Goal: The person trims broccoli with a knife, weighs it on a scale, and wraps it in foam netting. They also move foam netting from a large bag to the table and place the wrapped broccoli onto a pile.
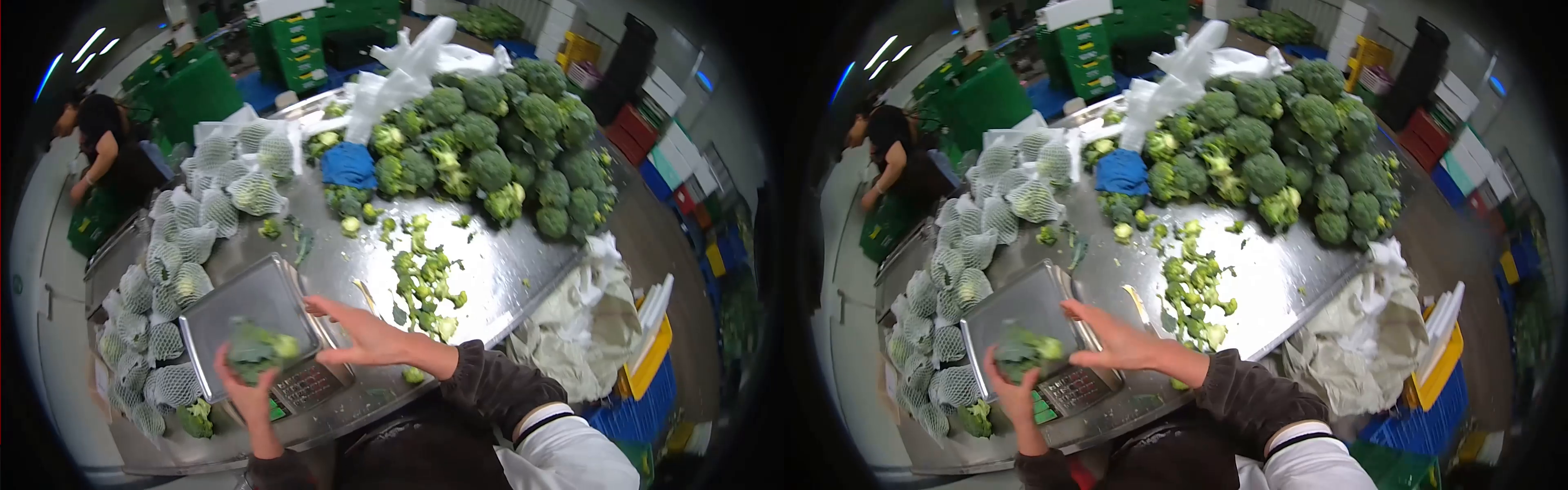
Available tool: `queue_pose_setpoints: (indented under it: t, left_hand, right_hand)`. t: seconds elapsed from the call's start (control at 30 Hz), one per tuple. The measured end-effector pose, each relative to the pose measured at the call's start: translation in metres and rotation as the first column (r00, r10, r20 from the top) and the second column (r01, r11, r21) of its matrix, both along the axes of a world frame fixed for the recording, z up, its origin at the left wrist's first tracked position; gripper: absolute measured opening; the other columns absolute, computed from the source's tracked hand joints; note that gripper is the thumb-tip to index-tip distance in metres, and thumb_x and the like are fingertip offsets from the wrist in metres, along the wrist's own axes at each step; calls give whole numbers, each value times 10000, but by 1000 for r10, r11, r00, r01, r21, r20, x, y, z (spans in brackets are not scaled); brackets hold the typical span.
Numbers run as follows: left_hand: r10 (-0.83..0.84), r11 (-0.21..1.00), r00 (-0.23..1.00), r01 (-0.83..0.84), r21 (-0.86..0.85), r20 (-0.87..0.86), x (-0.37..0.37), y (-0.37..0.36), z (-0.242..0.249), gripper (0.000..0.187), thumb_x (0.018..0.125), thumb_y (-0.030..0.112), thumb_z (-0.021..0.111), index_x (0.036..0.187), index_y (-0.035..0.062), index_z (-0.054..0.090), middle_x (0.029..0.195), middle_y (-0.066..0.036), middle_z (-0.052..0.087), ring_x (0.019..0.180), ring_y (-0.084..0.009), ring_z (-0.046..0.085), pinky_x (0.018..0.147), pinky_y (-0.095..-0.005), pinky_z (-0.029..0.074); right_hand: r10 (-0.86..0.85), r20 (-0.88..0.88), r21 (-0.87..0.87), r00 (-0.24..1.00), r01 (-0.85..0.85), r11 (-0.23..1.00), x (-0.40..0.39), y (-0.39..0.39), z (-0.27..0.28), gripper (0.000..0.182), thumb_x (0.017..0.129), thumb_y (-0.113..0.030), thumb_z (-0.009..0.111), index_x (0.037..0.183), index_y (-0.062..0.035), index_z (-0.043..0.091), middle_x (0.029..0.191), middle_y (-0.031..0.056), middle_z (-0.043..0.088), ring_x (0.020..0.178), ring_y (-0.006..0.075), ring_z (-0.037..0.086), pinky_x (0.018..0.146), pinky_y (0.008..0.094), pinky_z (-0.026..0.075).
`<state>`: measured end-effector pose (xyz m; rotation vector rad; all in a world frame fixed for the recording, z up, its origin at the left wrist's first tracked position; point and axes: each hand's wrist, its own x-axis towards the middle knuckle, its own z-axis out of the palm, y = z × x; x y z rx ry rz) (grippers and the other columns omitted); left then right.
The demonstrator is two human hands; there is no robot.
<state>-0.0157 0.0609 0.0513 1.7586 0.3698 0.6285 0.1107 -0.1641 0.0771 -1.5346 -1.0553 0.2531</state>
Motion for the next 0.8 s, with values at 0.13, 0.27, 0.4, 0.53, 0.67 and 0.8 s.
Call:
queue_pose_setpoints:
  t: [0.13, 0.27, 0.4, 0.53, 0.67, 0.8]
  left_hand:
    - [256, 915, 967, -236, 327, -17, 7, 55, -29, 749, 626, 81, 756, 1253, 46, 349, 1209, -129, 414, 1117, -262, 431, 975, -360, 338]
    - [329, 832, 944, -283, 476, -13, 5, 98, -74, 687, 712, 92, 723, 1251, 21, 303, 1200, -191, 389, 1074, -287, 432, 953, -366, 337]
    - [237, 917, 967, -189, 350, -98, -3, 90, -68, 707, 752, 166, 712, 1272, -3, 264, 1226, -212, 354, 1074, -291, 421, 945, -377, 341]
    - [381, 768, 924, -341, 542, 41, -3, 72, -39, 702, 782, 154, 673, 1318, -7, 250, 1309, -170, 326, 1188, -287, 368, 1024, -397, 282]
    - [154, 848, 963, -243, 471, 221, -6, 13, -2, 556, 809, 94, 594, 1275, -18, 313, 1378, -189, 284, 1259, -285, 326, 1057, -397, 249]
    - [-161, 939, 979, 113, 325, 124, -11, -76, -20, 437, 764, 37, 556, 1175, -37, 427, 1263, -193, 454, 1194, -289, 424, 1032, -402, 293]
  right_hand:
    - [-309, -350, -201, 884, 252, 947, -25, -54, -39, 524, 809, -177, 610, 1259, -20, 395, 1072, 153, 585, 923, 239, 605, 812, 328, 471]
    - [-652, -197, -408, 732, 544, 733, -79, -131, -76, 397, 827, -160, 578, 1187, -29, 472, 924, 126, 629, 843, 216, 619, 773, 307, 478]
    - [-899, -44, -546, 435, 743, 387, -150, -208, -72, 296, 835, -123, 574, 1108, -16, 538, 895, 90, 641, 810, 169, 624, 719, 266, 481]
    - [-976, -214, -417, -43, 908, 52, -195, -293, -108, 287, 842, -121, 579, 1080, 35, 545, 906, 91, 636, 757, 159, 626, 676, 256, 487]
    - [-809, -468, -483, -355, 870, -102, -173, -370, -129, 343, 813, -131, 598, 1104, 40, 533, 911, 103, 629, 766, 170, 639, 652, 242, 485]
    - [-980, 198, -693, 12, 709, -132, -149, -472, -226, 461, 795, -249, 613, 1146, 28, 502, 937, 149, 631, 852, 249, 629, 733, 330, 492]
